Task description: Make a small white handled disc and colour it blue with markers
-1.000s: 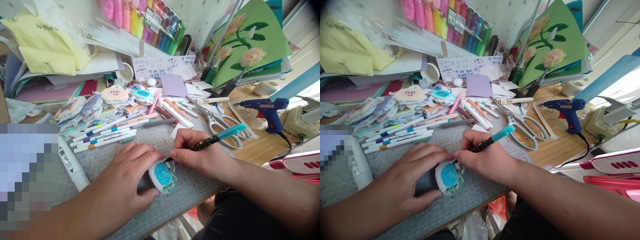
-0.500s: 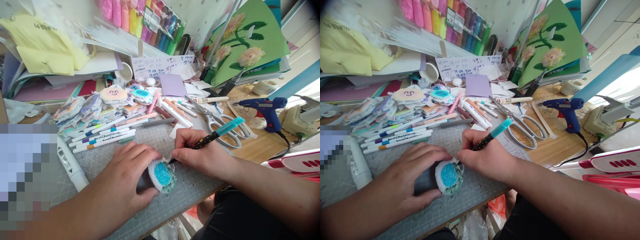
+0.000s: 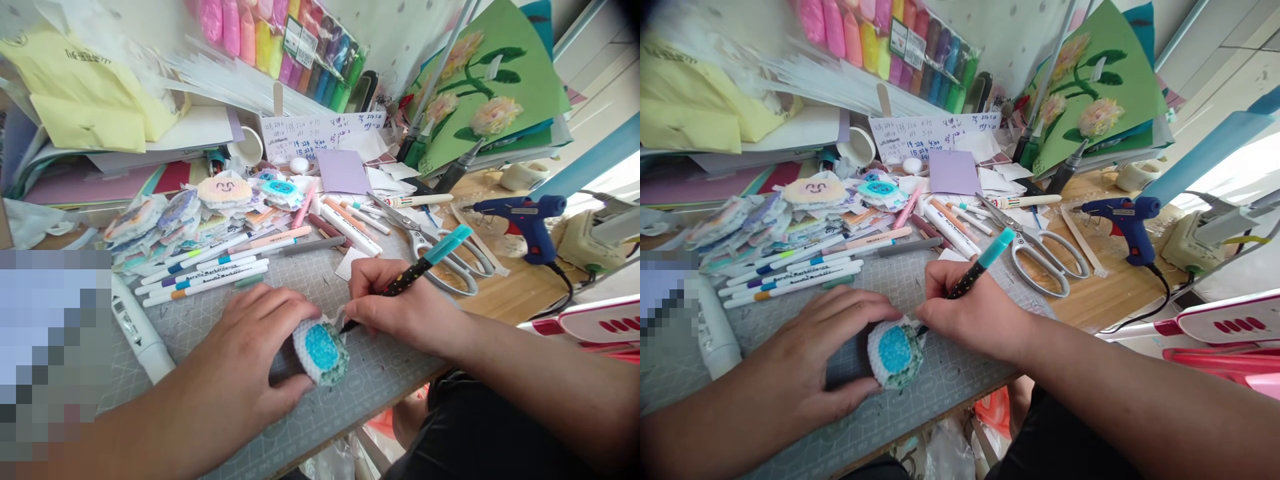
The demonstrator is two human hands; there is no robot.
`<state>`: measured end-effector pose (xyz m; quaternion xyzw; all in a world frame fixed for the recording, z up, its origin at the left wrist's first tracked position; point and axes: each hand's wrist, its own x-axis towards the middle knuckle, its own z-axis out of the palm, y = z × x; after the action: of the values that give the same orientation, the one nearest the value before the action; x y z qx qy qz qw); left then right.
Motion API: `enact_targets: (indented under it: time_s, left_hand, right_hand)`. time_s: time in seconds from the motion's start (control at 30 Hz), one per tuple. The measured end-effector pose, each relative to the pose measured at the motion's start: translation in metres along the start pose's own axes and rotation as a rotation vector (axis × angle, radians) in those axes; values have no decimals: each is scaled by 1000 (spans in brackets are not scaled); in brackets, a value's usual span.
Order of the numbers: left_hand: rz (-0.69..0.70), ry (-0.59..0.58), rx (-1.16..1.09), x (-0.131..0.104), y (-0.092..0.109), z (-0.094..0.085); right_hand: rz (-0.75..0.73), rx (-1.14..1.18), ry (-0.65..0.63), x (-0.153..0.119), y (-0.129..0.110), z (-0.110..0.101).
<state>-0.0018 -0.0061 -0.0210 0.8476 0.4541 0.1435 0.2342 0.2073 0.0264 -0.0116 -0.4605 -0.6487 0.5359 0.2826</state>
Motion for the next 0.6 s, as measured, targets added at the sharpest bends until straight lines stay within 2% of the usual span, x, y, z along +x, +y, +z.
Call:
enact_targets:
  time_s: [0.1,0.23,0.43,0.5,0.6]
  left_hand:
    - [11,-10,5,-1,0,0]
    - [16,-15,10,0,-1,0]
    - [-9,-44,35,-1,4,-3]
    - [-48,-23,43,-5,7,-1]
    - [-111,71,88,-10,10,5]
  right_hand:
    - [15,7,14,0,0,-1]
    - [75,136,-65,0,6,-3]
    - [-5,423,57,-4,20,-7]
    - [-29,458,88,-7,19,-8]
    - [-53,433,89,-12,15,-10]
